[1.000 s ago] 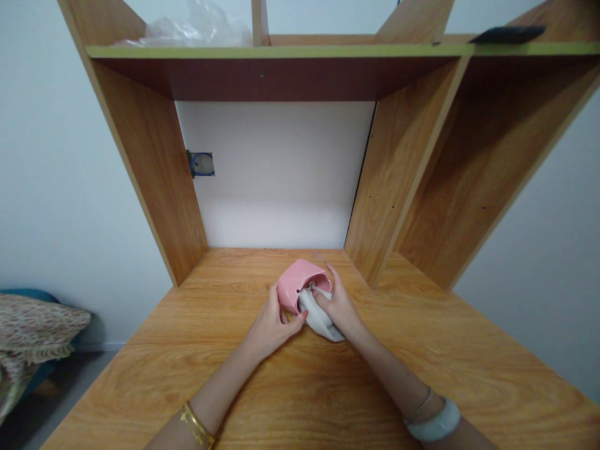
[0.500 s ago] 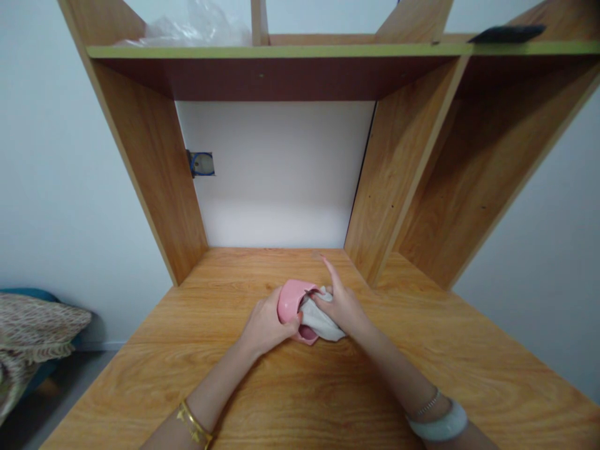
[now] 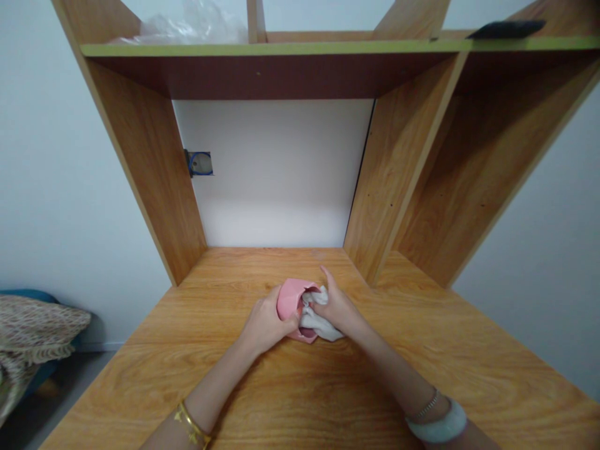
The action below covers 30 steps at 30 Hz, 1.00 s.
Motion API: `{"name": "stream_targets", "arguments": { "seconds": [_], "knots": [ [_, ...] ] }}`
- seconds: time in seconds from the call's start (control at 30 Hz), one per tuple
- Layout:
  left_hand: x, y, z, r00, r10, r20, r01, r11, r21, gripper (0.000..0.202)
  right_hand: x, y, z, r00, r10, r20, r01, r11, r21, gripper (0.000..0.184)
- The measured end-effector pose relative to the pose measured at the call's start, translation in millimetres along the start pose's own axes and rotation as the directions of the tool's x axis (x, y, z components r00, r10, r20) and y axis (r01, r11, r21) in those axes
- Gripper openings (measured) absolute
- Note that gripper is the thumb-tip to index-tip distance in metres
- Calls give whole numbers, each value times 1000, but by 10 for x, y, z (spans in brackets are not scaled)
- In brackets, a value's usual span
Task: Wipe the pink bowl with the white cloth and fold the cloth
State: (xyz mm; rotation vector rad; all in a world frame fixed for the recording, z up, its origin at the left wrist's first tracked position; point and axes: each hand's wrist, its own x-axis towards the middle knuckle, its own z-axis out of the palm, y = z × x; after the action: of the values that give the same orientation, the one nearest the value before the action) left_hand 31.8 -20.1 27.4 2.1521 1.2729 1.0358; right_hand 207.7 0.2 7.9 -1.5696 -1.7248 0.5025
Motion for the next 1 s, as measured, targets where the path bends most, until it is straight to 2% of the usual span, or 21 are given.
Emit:
{"name": "stream_targets", "arguments": {
  "seconds": [0.27,0.4,0.5,0.6,0.67,0.73,0.8,0.9,1.0],
  "knots": [
    [-8,-7,-80,995,52,88,-60,993,100,48,-63,-125,-131,991,-130,30,132,988,-77,74],
    [-20,-87,-60,999,28,38,-31,996,87,58,-60,-69,-96,991,-134,26,134,991,-26,71],
    [-21,-127,-18,1000,-13,-18,12,1000,-23,69,-31,-1,-38,995,-79,-67,82,995,48,70],
    [-28,-117,44,1000,13,18,-9,974,-228,79,-5,49,39,982,-48,-182,88,971,224,70],
    [-34,-96,76,997,38,65,-13,935,-355,75,3,63,89,982,-49,-183,112,930,350,70],
    [-39,-74,80,997,23,69,5,922,-387,70,7,60,122,988,-43,-149,102,903,418,70],
    [-42,-51,52,999,-12,42,24,951,-308,70,12,45,121,993,-15,-117,62,910,411,71],
    [-48,-4,-21,999,-36,18,38,995,-95,71,15,2,58,996,35,-79,-8,946,323,76],
    [-55,57,-87,997,-75,6,74,990,121,70,-12,-65,-36,998,39,-50,-27,976,215,80]
  ]
}}
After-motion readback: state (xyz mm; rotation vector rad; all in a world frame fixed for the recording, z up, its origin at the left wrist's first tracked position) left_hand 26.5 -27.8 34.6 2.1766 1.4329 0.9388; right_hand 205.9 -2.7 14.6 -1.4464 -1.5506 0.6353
